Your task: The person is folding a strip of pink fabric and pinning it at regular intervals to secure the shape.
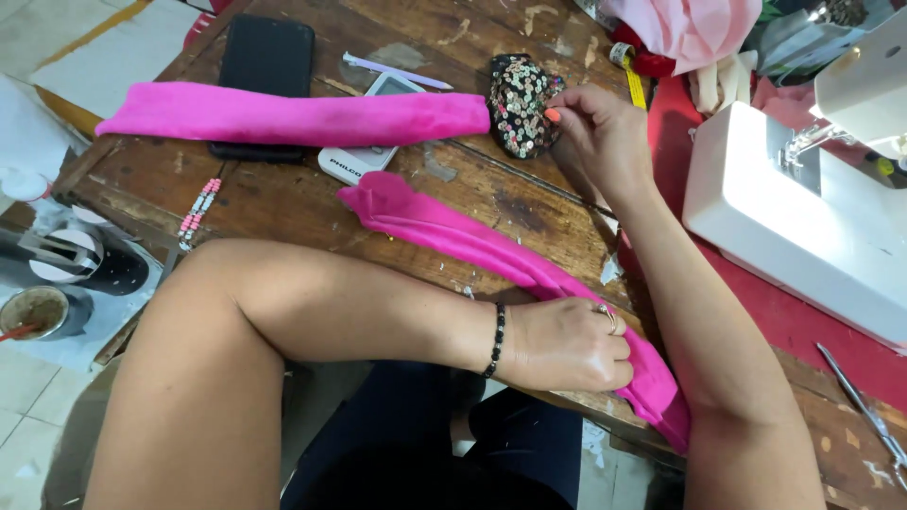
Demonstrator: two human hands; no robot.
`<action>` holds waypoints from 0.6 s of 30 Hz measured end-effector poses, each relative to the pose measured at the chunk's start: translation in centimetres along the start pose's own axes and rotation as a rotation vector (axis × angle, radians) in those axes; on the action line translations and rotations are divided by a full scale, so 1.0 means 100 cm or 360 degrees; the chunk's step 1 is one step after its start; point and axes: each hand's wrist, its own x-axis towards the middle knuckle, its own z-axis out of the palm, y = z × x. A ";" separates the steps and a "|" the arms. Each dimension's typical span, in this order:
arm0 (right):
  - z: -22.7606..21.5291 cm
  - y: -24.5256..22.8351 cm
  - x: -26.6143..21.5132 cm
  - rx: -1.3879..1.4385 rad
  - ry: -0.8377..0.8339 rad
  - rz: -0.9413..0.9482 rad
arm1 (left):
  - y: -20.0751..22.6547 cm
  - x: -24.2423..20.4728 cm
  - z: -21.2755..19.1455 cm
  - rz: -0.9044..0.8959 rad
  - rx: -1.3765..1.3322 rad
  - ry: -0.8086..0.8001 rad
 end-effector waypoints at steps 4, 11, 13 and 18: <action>-0.002 -0.006 0.000 0.0053 -0.0027 0.0109 | -0.002 -0.001 0.000 0.0002 -0.0001 -0.0041; -0.006 -0.014 0.002 0.0110 -0.0079 0.0190 | -0.001 0.000 -0.003 0.0002 -0.0030 -0.0055; -0.013 -0.020 0.002 0.0194 -0.0097 0.0278 | 0.000 0.000 -0.004 0.0006 -0.0047 -0.0075; -0.059 -0.032 -0.031 -0.0260 -0.0056 -0.0009 | 0.000 0.003 -0.008 0.0053 0.0053 -0.0018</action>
